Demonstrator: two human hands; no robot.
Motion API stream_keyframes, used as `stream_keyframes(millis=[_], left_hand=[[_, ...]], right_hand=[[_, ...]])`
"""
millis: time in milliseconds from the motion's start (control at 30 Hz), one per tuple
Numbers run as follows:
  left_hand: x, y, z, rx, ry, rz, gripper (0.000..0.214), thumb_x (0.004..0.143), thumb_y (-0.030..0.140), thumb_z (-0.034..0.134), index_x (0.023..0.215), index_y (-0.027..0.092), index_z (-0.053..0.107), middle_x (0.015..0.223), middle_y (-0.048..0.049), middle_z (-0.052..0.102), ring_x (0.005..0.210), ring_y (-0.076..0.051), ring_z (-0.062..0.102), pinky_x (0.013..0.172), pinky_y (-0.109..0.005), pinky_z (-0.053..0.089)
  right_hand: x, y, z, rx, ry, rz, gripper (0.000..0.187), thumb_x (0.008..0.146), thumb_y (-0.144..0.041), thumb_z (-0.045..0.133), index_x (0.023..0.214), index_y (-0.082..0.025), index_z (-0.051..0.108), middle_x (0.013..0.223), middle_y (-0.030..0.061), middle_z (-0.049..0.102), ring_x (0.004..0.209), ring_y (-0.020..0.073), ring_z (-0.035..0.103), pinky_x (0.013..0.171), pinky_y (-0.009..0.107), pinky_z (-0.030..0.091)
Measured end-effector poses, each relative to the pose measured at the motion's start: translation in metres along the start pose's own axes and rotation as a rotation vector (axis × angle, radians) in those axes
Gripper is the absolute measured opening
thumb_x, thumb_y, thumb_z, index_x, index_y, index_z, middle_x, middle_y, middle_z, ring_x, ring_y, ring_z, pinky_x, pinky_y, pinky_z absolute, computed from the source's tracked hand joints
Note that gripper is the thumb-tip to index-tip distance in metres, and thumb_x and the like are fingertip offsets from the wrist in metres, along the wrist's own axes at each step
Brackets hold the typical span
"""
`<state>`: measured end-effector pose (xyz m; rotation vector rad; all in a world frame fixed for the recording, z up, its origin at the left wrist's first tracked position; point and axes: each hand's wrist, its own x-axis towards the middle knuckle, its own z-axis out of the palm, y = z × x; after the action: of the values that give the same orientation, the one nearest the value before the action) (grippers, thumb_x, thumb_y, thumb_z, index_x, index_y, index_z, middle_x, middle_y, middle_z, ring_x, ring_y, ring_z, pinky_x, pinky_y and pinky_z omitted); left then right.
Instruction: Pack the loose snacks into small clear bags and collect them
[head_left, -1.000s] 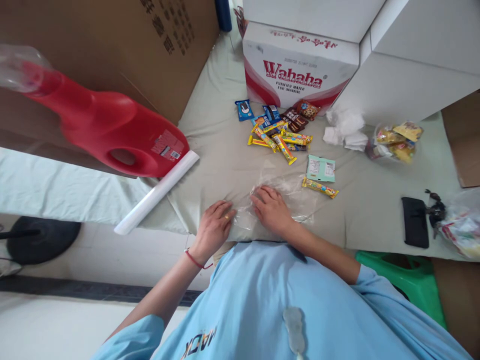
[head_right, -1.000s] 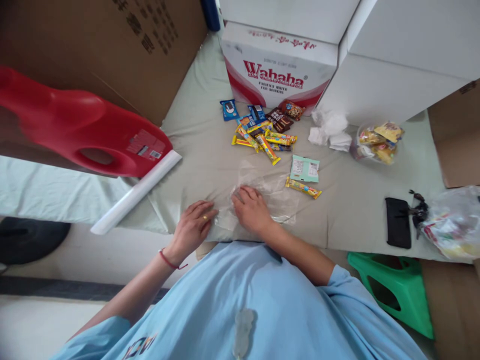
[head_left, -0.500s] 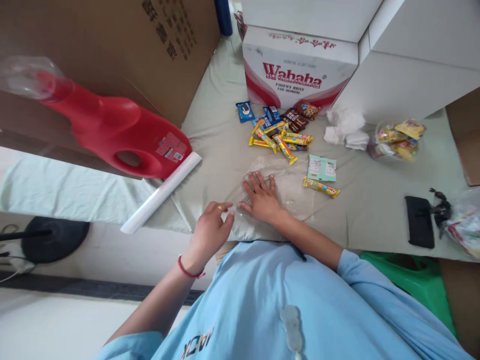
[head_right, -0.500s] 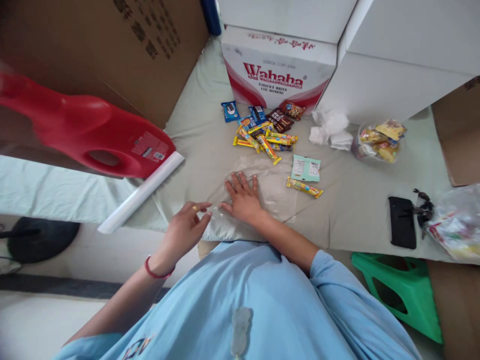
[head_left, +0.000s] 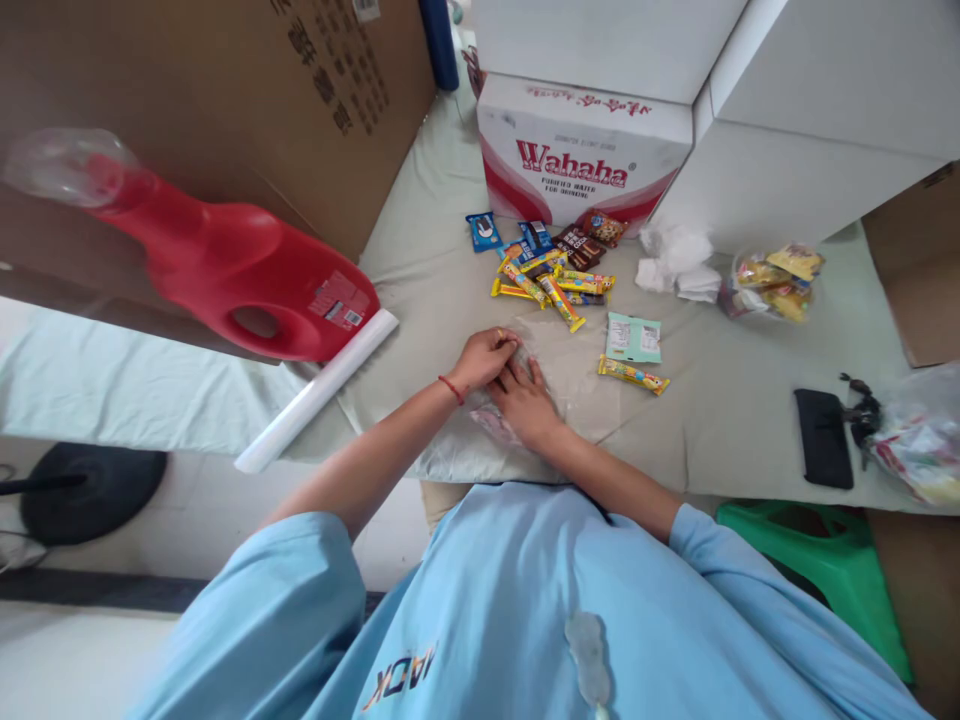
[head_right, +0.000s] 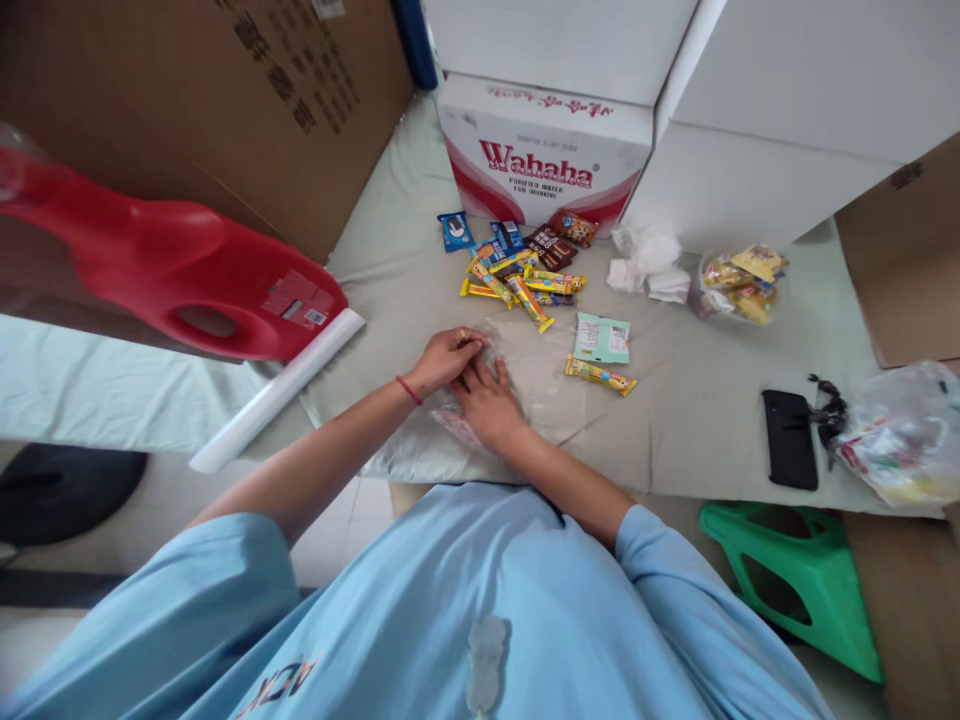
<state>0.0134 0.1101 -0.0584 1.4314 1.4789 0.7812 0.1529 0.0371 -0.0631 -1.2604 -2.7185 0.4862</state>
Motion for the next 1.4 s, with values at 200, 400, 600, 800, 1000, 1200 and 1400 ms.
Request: stream_keyframes(millis=[200, 400, 600, 800, 1000, 1200, 1400], left_hand=[[-0.016, -0.018, -0.017, 0.281, -0.158, 0.212, 0.033, 0.098, 0.029, 0.052, 0.114, 0.022, 0.079, 0.14, -0.0097, 0.077, 0.152, -0.025, 0.055, 0.135, -0.055, 0.025], [-0.017, -0.033, -0.039, 0.594, -0.389, 0.36, 0.061, 0.097, 0.041, 0.058, 0.156, 0.027, 0.059, 0.171, -0.0098, 0.05, 0.166, -0.028, 0.035, 0.137, -0.059, 0.01], [-0.013, -0.028, -0.05, 0.667, -0.552, 0.336, 0.094, 0.077, 0.022, 0.063, 0.168, 0.031, 0.042, 0.181, -0.0062, 0.03, 0.171, -0.029, 0.021, 0.137, -0.062, 0.003], [0.002, -0.027, -0.054, 0.587, -0.533, 0.31, 0.091, 0.068, 0.013, 0.056, 0.158, 0.03, 0.058, 0.176, -0.0039, 0.042, 0.169, -0.029, 0.028, 0.137, -0.064, 0.008], [0.009, -0.017, -0.054, 0.648, -0.382, 0.315, 0.06, 0.072, 0.01, 0.054, 0.122, 0.028, 0.082, 0.153, -0.0057, 0.069, 0.156, -0.03, 0.047, 0.13, -0.059, 0.035], [-0.014, 0.016, -0.035, 0.898, -0.129, 0.18, 0.036, 0.096, 0.015, 0.047, 0.101, 0.015, 0.082, 0.125, -0.0236, 0.074, 0.136, -0.041, 0.057, 0.116, -0.066, 0.039], [-0.024, 0.036, -0.022, 0.962, -0.095, -0.042, 0.054, 0.098, 0.017, 0.046, 0.149, 0.002, 0.057, 0.116, -0.0258, 0.077, 0.108, -0.035, 0.075, 0.094, -0.047, 0.057]], right_hand=[[-0.013, 0.003, -0.013, -0.01, -0.035, -0.055, 0.044, 0.109, -0.029, 0.056, 0.151, -0.016, 0.063, 0.163, 0.0193, 0.055, 0.157, 0.035, 0.041, 0.132, 0.062, 0.03], [-0.039, 0.003, -0.034, -0.04, -0.16, -0.187, 0.031, 0.109, -0.018, 0.052, 0.127, -0.014, 0.076, 0.129, 0.0172, 0.072, 0.131, 0.0323, 0.056, 0.107, 0.046, 0.051], [-0.055, -0.005, -0.036, 0.009, -0.31, -0.415, 0.018, 0.105, -0.017, 0.061, 0.113, -0.016, 0.077, 0.119, 0.0122, 0.073, 0.112, 0.0257, 0.06, 0.091, 0.037, 0.051], [-0.059, -0.013, -0.019, 0.024, -0.258, -0.56, 0.021, 0.109, -0.021, 0.057, 0.12, -0.016, 0.074, 0.137, 0.0103, 0.072, 0.111, 0.0246, 0.062, 0.092, 0.037, 0.052], [-0.057, -0.015, -0.012, 0.071, -0.268, -0.535, 0.027, 0.106, -0.024, 0.064, 0.131, -0.019, 0.073, 0.154, 0.0109, 0.065, 0.12, 0.0243, 0.065, 0.098, 0.037, 0.053], [-0.047, -0.022, -0.006, 0.156, -0.274, -0.523, 0.022, 0.109, -0.026, 0.061, 0.124, -0.017, 0.074, 0.15, 0.0122, 0.066, 0.12, 0.0248, 0.067, 0.106, 0.041, 0.054], [-0.032, -0.034, 0.0, 0.27, -0.277, -0.525, 0.016, 0.104, -0.02, 0.066, 0.114, -0.012, 0.075, 0.138, 0.0165, 0.071, 0.125, 0.026, 0.068, 0.114, 0.04, 0.051]])
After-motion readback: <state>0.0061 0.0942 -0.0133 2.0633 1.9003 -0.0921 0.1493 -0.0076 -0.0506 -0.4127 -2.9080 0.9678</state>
